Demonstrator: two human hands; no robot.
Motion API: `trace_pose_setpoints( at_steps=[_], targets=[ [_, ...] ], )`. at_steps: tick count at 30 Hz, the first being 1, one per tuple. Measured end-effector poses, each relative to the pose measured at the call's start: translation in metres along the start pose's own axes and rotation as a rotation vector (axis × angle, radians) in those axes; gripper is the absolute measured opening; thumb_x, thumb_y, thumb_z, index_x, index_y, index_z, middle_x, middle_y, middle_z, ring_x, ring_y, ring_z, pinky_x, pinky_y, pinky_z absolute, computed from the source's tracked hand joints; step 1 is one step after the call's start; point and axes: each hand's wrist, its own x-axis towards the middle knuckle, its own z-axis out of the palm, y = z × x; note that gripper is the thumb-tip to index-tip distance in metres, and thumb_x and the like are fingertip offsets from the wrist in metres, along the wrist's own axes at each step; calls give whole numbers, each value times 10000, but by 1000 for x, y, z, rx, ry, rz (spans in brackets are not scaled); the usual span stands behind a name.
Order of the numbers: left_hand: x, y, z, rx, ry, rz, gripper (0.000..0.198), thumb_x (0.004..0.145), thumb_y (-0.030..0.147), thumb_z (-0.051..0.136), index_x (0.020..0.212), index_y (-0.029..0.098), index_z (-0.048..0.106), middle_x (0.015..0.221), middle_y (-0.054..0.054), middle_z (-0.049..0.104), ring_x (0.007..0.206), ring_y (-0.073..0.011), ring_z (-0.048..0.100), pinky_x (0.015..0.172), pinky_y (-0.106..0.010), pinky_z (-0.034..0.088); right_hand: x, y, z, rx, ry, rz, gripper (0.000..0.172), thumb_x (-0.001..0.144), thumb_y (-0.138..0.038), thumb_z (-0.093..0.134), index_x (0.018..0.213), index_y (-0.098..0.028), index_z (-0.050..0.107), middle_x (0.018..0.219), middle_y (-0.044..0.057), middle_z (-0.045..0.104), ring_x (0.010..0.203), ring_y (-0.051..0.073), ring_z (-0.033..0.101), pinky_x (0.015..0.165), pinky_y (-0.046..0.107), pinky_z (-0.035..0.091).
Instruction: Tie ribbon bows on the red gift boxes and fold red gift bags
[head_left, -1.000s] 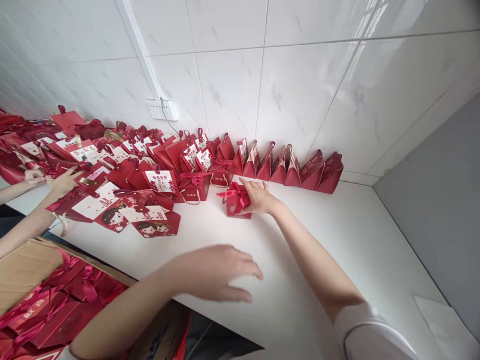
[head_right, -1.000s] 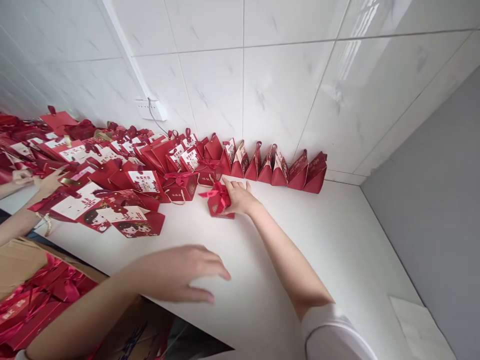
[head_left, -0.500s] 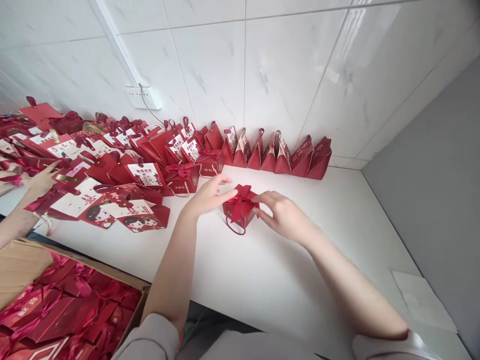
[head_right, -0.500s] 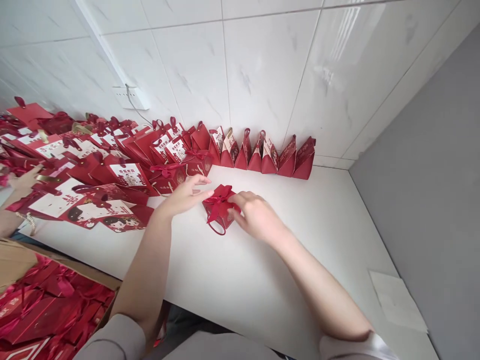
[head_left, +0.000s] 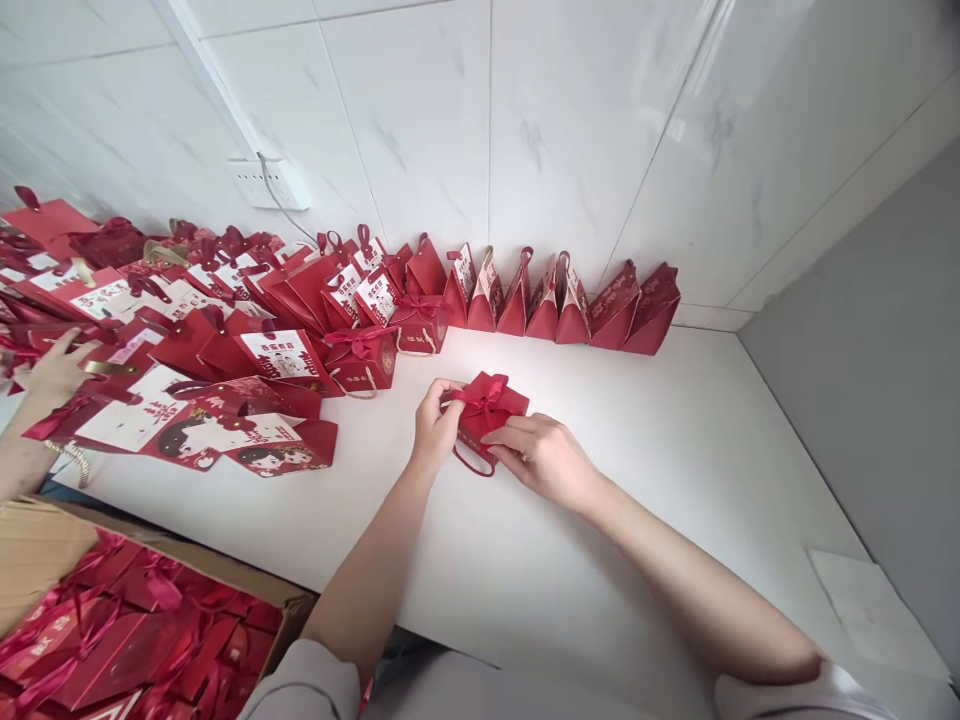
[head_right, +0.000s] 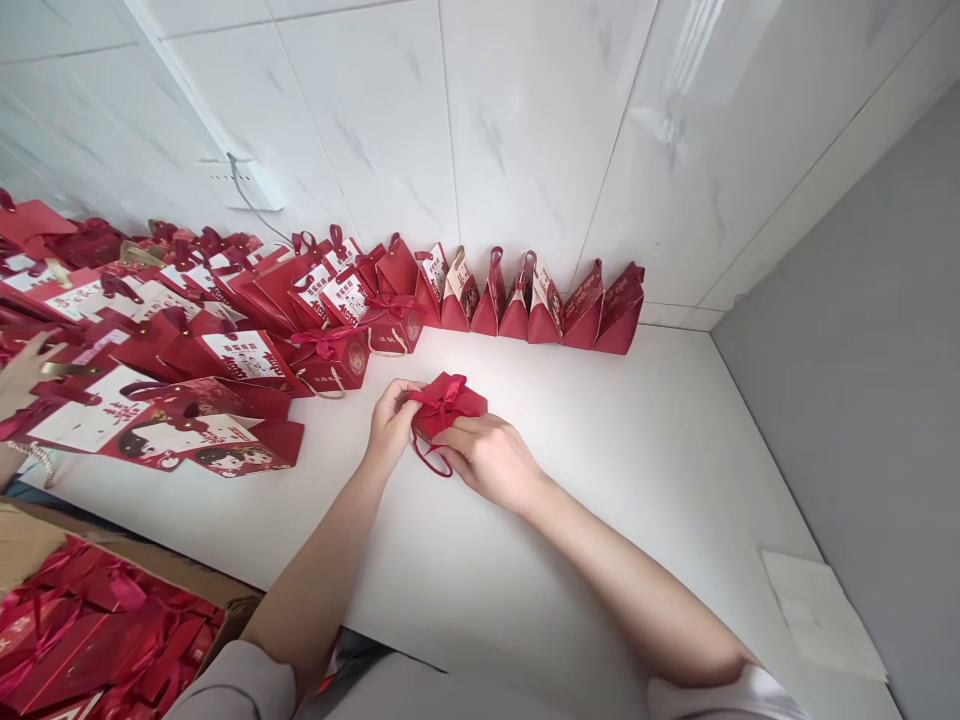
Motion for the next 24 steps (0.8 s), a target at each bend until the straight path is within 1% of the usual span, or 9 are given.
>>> trace_pose_setpoints(
  at_steps=[4, 7, 12, 16, 18, 20, 21, 22, 24],
  targets=[
    [0, -3, 1, 4, 69, 24, 90, 828, 276, 554, 879, 206, 579, 992, -34, 677, 957, -180, 634, 830, -291, 480, 0, 2, -23, 231, -152, 74, 134, 932, -165, 551, 970, -228, 663, 901, 20, 704, 744, 150, 639, 707, 280, 481],
    [-2, -2, 2, 78, 46, 20, 140, 876, 320, 516, 916, 206, 588, 980, -27, 673, 929, -168, 624, 822, -275, 467, 0, 2, -35, 274, -256, 88, 164, 916, -136, 551, 955, -237, 675, 921, 21, 719, 779, 166, 662, 723, 296, 494],
    [-5, 3, 5, 156, -10, 52, 225, 908, 389, 486, 893, 195, 598, 914, -20, 672, 843, -159, 619, 790, -264, 471, -2, 5, -33, 302, -355, 110, 169, 906, -165, 562, 908, -249, 709, 854, 9, 747, 709, 167, 674, 671, 296, 496],
    [-7, 9, 6, 152, -91, 76, 247, 911, 390, 482, 904, 189, 625, 949, -41, 685, 880, -176, 630, 804, -280, 475, -3, 9, -33, 420, -480, 133, 170, 868, -158, 589, 882, -250, 732, 867, 1, 759, 744, 167, 703, 679, 282, 515],
    [-7, 13, 3, 133, -171, 83, 211, 895, 349, 500, 934, 190, 633, 1024, -58, 683, 968, -195, 630, 855, -299, 473, -3, 11, -44, 582, -650, 161, 154, 853, -192, 625, 951, -241, 733, 889, 9, 760, 789, 175, 721, 696, 275, 535],
    [-6, 16, -3, 100, -292, 71, 172, 846, 277, 529, 968, 197, 620, 1137, -69, 657, 1092, -219, 605, 931, -325, 457, -2, 15, -58, 753, -799, 213, 213, 854, -275, 654, 1054, -229, 712, 854, 17, 752, 754, 177, 726, 685, 275, 548],
    [-6, 18, -6, 85, -357, 58, 179, 812, 245, 539, 972, 200, 607, 1194, -71, 636, 1144, -231, 584, 964, -342, 446, -1, 17, -64, 812, -801, 247, 238, 864, -323, 651, 1073, -220, 703, 831, 20, 744, 723, 173, 718, 682, 280, 551],
    [-5, 20, -9, 75, -420, 42, 192, 779, 223, 543, 962, 201, 593, 1246, -72, 610, 1186, -245, 563, 991, -360, 435, 0, 21, -68, 849, -741, 285, 247, 880, -364, 634, 1062, -210, 699, 822, 24, 734, 708, 168, 706, 691, 287, 550],
    [-4, 22, -15, 69, -511, 22, 177, 730, 221, 535, 903, 198, 564, 1313, -80, 570, 1231, -276, 530, 1016, -402, 422, 3, 32, -67, 860, -474, 362, 261, 911, -421, 589, 988, -196, 695, 875, 42, 720, 769, 167, 681, 762, 306, 538]
  ],
)
